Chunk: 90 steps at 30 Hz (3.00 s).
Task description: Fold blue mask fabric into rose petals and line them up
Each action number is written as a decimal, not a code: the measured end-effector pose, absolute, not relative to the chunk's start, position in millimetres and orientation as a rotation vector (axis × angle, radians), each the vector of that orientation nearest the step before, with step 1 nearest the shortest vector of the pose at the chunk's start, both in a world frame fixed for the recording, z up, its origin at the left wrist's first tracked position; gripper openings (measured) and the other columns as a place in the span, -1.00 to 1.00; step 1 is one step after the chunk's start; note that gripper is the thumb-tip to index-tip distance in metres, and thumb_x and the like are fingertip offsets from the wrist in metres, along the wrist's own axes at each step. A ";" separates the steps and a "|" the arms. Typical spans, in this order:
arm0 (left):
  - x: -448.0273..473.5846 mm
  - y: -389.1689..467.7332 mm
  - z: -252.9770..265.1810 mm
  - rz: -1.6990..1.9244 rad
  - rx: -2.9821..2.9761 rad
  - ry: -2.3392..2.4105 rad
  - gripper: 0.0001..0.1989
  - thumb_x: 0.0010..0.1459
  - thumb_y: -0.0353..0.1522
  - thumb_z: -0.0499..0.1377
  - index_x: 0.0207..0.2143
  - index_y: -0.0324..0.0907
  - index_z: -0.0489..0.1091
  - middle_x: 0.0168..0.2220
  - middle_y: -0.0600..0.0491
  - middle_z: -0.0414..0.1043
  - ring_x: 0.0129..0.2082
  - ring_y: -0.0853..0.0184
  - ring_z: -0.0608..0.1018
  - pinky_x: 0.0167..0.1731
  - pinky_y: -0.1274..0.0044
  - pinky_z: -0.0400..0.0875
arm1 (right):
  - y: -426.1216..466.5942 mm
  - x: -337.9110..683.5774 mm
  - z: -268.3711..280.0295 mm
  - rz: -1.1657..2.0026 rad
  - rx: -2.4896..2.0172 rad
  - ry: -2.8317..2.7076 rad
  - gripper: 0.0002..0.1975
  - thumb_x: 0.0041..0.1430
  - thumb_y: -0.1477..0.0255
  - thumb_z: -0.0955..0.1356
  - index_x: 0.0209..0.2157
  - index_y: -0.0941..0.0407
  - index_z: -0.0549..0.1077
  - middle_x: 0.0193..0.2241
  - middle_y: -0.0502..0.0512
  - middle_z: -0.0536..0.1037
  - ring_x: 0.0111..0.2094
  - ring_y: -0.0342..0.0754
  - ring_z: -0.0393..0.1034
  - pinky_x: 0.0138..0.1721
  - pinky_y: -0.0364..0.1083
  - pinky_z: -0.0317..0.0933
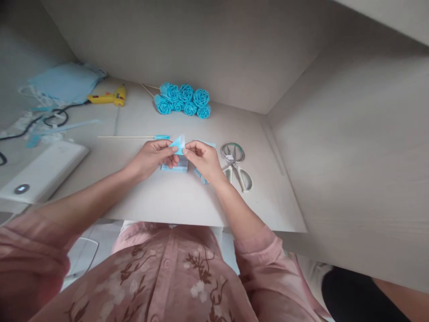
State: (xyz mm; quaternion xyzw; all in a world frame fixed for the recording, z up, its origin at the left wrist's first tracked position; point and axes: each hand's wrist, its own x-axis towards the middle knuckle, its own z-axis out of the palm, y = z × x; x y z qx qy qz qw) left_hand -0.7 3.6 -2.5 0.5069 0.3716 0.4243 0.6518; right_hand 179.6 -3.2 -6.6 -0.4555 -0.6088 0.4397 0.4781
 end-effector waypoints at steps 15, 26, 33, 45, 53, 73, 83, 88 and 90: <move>-1.2 2.3 -3.6 0.829 1.291 0.773 -0.75 0.04 -0.25 0.31 -0.47 -0.24 0.38 -0.55 0.06 0.52 -0.61 0.45 0.50 -0.55 0.59 0.41 | -11.1 175.8 0.5 0.686 -1.095 -1.672 -0.93 0.14 0.39 0.41 -0.37 0.10 0.50 -0.45 -0.04 0.53 -0.41 -0.16 0.39 -0.29 -0.13 0.29; -2.7 0.4 0.1 0.854 1.179 0.661 -0.68 0.01 -0.19 0.36 -0.44 -0.24 0.38 -0.52 0.05 0.53 -0.56 0.43 0.53 -0.54 0.61 0.40 | -11.3 180.7 3.2 0.047 -0.861 -2.026 -0.85 0.31 0.47 0.30 -0.24 0.06 0.54 -0.36 0.05 0.60 -0.29 -0.06 0.45 -0.20 -0.04 0.29; -1.7 -0.8 1.2 0.870 1.149 0.675 -0.59 -0.02 -0.10 0.38 -0.46 -0.24 0.36 -0.53 0.05 0.52 -0.57 0.44 0.52 -0.54 0.61 0.39 | -10.6 182.4 2.1 0.131 -0.942 -2.046 -0.77 0.33 0.42 0.27 -0.24 0.01 0.58 -0.30 0.07 0.62 -0.23 -0.02 0.46 -0.16 0.02 0.29; -1.7 2.0 -1.9 0.952 1.195 0.765 -0.67 0.02 -0.17 0.36 -0.43 -0.23 0.38 -0.54 0.08 0.50 -0.58 0.45 0.50 -0.55 0.61 0.37 | -8.0 183.9 0.7 0.931 -1.117 -1.575 -0.57 0.25 0.02 0.29 -0.10 0.04 0.56 -0.26 0.09 0.61 -0.21 -0.05 0.48 -0.18 -0.07 0.37; -0.7 2.7 -2.1 1.004 1.239 0.822 -0.62 0.00 -0.11 0.36 -0.46 -0.23 0.37 -0.56 0.10 0.48 -0.61 0.48 0.46 -0.55 0.61 0.36 | -5.9 180.7 1.9 1.162 -1.081 -1.500 -0.56 0.08 -0.04 0.39 -0.39 0.09 0.51 -0.46 0.00 0.49 -0.38 -0.13 0.39 -0.31 -0.13 0.32; 0.7 2.6 -1.0 1.089 1.311 0.902 -0.70 -0.03 -0.17 0.33 -0.40 -0.22 0.43 -0.48 0.12 0.40 -0.52 0.47 0.42 -0.52 0.62 0.35 | -9.9 176.6 3.1 0.907 -1.157 -1.701 -0.81 0.11 0.28 0.39 -0.45 0.11 0.45 -0.52 -0.04 0.45 -0.48 -0.17 0.27 -0.39 -0.15 0.18; 1.0 1.5 -1.0 1.074 1.291 0.895 -0.70 0.00 -0.16 0.32 -0.44 -0.20 0.40 -0.52 0.14 0.36 -0.54 0.47 0.42 -0.51 0.61 0.37 | -10.5 176.9 4.3 0.876 -1.173 -1.714 -0.80 0.12 0.26 0.38 -0.46 0.10 0.45 -0.54 -0.04 0.45 -0.48 -0.15 0.28 -0.37 -0.13 0.19; 1.7 3.0 -2.6 1.008 1.208 0.827 -0.66 0.07 -0.10 0.27 -0.39 -0.21 0.39 -0.48 0.09 0.45 -0.56 0.45 0.47 -0.54 0.60 0.39 | -10.1 177.5 3.7 0.860 -1.162 -1.659 -0.82 0.12 0.29 0.37 -0.45 0.10 0.45 -0.52 -0.04 0.45 -0.47 -0.16 0.29 -0.35 -0.13 0.20; 1.5 3.1 -3.1 0.972 1.240 0.812 -0.66 0.04 -0.13 0.31 -0.39 -0.22 0.38 -0.47 0.07 0.47 -0.57 0.46 0.47 -0.55 0.60 0.38 | -9.9 177.3 3.4 0.852 -1.164 -1.646 -0.82 0.12 0.29 0.37 -0.46 0.10 0.44 -0.53 -0.05 0.43 -0.48 -0.16 0.27 -0.36 -0.13 0.19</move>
